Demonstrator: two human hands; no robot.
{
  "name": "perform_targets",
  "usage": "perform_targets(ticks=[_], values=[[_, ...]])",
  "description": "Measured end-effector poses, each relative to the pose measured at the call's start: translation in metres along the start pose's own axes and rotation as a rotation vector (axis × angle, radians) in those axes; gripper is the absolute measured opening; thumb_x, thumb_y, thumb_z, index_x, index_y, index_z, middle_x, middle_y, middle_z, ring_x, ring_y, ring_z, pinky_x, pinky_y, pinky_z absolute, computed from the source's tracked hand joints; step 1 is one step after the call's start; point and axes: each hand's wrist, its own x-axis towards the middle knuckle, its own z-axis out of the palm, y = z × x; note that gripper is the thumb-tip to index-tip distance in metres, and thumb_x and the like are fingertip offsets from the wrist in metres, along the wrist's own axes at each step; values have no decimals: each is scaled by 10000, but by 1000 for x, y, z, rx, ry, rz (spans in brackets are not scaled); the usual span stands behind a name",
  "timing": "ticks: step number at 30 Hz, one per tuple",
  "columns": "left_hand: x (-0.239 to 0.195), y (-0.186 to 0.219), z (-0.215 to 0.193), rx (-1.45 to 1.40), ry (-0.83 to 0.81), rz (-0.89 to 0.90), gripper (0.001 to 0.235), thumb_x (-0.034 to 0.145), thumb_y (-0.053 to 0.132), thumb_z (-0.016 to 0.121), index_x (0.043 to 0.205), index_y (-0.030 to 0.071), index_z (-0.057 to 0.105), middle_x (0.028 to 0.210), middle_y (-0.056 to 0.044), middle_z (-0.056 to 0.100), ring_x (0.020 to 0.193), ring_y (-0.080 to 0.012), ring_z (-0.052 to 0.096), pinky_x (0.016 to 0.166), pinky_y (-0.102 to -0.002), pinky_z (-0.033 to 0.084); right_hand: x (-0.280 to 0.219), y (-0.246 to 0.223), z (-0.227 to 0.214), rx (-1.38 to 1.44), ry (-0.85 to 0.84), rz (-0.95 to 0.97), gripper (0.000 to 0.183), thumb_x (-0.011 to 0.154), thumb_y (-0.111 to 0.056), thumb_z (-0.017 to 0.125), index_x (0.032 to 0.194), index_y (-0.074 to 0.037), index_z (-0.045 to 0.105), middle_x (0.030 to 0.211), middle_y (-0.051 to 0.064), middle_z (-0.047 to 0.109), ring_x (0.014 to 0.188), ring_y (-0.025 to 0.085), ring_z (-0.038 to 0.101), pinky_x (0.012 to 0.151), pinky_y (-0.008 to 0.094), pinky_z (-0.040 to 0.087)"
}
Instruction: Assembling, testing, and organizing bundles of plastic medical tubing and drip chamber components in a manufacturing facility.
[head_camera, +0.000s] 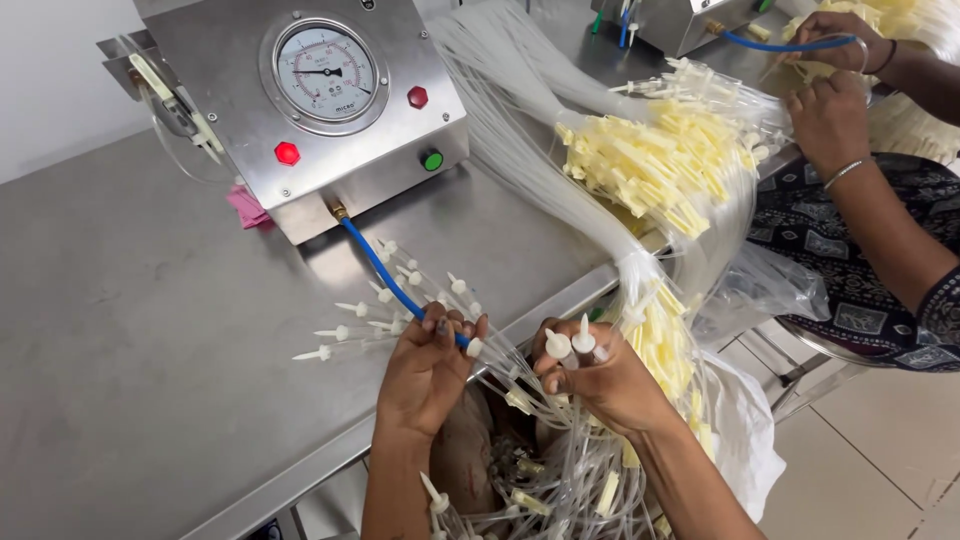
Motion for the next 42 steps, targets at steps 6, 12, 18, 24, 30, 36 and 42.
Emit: perform_targets(ticks=[6, 12, 18, 24, 30, 36, 42], values=[[0, -1, 0, -7, -20, 8, 266, 897, -83, 663, 815, 120, 512, 794, -38, 602, 827, -180, 630, 1207, -477, 410, 3, 2, 1, -17, 151, 92, 340, 755, 219, 609, 994, -5, 699, 853, 97, 693, 690, 134, 619, 630, 262, 524], [2, -2, -4, -12, -34, 21, 275, 870, -117, 650, 825, 115, 512, 798, -45, 597, 832, -188, 624, 1210, -489, 395, -1, -2, 9, -359, 35, 112, 230, 799, 149, 636, 970, 9, 698, 794, 47, 673, 633, 82, 572, 547, 218, 446], [0, -3, -8, -16, -31, 34, 276, 899, -129, 625, 849, 114, 504, 798, -44, 582, 844, -195, 615, 1229, -480, 376, -10, 24, -16, 97, -228, 153, 151, 992, 129, 622, 872, 40, 601, 682, 26, 524, 523, 79, 461, 474, 240, 360], [7, -9, -18, -76, -155, 42, 282, 864, -104, 685, 891, 126, 525, 852, -30, 625, 903, -197, 643, 1254, -470, 320, -52, 0, -7, 124, -201, 321, 276, 741, 201, 503, 974, 112, 623, 741, 77, 568, 472, 86, 448, 381, 232, 349], [5, -6, -13, -36, -94, 17, 270, 892, -64, 716, 889, 129, 528, 850, -22, 650, 904, -178, 652, 1269, -486, 310, -36, -2, 40, -291, 150, 211, 257, 1019, -77, 490, 1249, -30, 595, 556, -15, 460, 373, 40, 360, 336, 219, 282], [6, -7, -15, -23, -85, 11, 260, 914, -63, 698, 881, 129, 527, 836, -19, 647, 903, -175, 651, 1266, -488, 331, -20, -3, 48, -626, 161, 207, 225, 1018, -173, 558, 1162, -29, 654, 562, -17, 504, 425, 54, 408, 370, 236, 306], [7, -8, -15, 3, -86, 39, 263, 939, -45, 691, 861, 131, 511, 825, -16, 629, 890, -172, 643, 1210, -470, 424, 15, -10, 63, -1071, 55, -108, 163, 1003, -166, 617, 1088, -44, 686, 630, -30, 617, 493, 23, 541, 425, 193, 381]])
